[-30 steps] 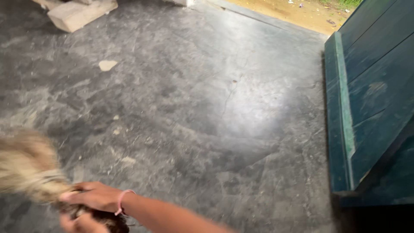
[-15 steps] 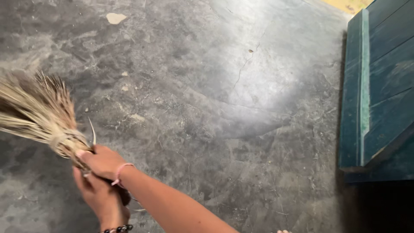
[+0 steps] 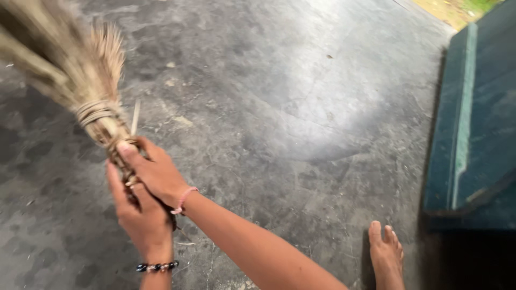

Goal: The person sweeps the concrete floor by hand using a bundle of dried grass.

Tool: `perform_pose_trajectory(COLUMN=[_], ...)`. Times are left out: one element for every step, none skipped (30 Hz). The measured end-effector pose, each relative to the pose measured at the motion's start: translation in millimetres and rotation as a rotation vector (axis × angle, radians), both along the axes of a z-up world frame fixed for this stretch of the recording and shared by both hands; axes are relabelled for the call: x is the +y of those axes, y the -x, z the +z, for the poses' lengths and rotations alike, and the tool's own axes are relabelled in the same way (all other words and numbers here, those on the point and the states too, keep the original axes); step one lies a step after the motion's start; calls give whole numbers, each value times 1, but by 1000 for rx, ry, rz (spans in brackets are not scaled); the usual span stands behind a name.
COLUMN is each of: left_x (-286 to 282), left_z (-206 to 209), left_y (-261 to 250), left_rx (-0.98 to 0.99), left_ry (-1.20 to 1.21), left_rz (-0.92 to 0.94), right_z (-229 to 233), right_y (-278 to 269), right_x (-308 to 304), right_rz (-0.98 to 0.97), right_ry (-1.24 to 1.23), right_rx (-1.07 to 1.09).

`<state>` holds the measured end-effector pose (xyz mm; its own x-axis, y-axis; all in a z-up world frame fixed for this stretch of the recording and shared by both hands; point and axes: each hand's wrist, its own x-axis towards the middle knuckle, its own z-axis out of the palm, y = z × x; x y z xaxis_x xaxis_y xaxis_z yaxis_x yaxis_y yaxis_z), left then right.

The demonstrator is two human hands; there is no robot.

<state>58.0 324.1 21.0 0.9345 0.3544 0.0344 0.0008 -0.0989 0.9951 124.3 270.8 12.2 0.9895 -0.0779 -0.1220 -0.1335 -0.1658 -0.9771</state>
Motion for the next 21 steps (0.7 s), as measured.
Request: perform_pose_trajectory(left_x=[0, 0, -3, -9, -15, -21, -27, -36, -47, -55, -65, -78, -93, -111, -126, -137, -149, -164, -174, -183, -193], left_z=[-1, -2, -3, -5, -7, -7, -5, -1, 4, 13, 23, 35, 47, 56, 64, 72, 78, 83, 84, 84, 81], left_y=[2, -2, -7, -11, -13, -13, -13, -13, -16, -20, -26, -35, -44, -49, -53, -60, -69, -76, -81, -86, -91], left_rx=[68, 61, 124, 188, 184, 214, 244, 243, 214, 182, 155, 118, 284, 459, 467, 470, 463, 435, 408, 401, 476], left_ry=[-104, -110, 112, 343, 346, 482, 619, 619, 617, 613, 690, 773, 713, 646, 671, 688, 678, 695, 709, 710, 677], left_rz=[27, 38, -1, -48, -47, 2, 51, 55, 23, -8, -53, -100, -128, -153, -228, -304, -296, -402, -508, -502, -555], right_z=[-1, 0, 0, 0, 2, 5, 11, 18, 27, 37, 46, 57, 71, 82, 90, 96, 100, 101, 99, 96, 92], right_y=[1, -3, -7, -10, -13, -19, -25, -32, -42, -50, -53, -60, -71, -76, -77, -78, -76, -73, -70, -67, -65], right_x=[0, 0, -2, -8, -11, -12, -13, -21, -38, -53, -69, -87, -111, -138, -161, -178, -196, -214, -227, -241, -253], right_rz=[-23, -13, 11, 25, 26, 133, 240, 244, 328, 413, 393, 372, 414, 457, 452, 442, 284, 130, 137, 2, -136], right_ry=[-76, -83, 64, 222, 225, 334, 445, 445, 385, 322, 411, 505, 449, 385, 468, 545, 495, 446, 440, 523, 601], right_rx=[-22, -29, 100, 231, 226, 283, 338, 337, 385, 429, 302, 165, 243, 330, 255, 174, 98, 23, 19, -56, -130])
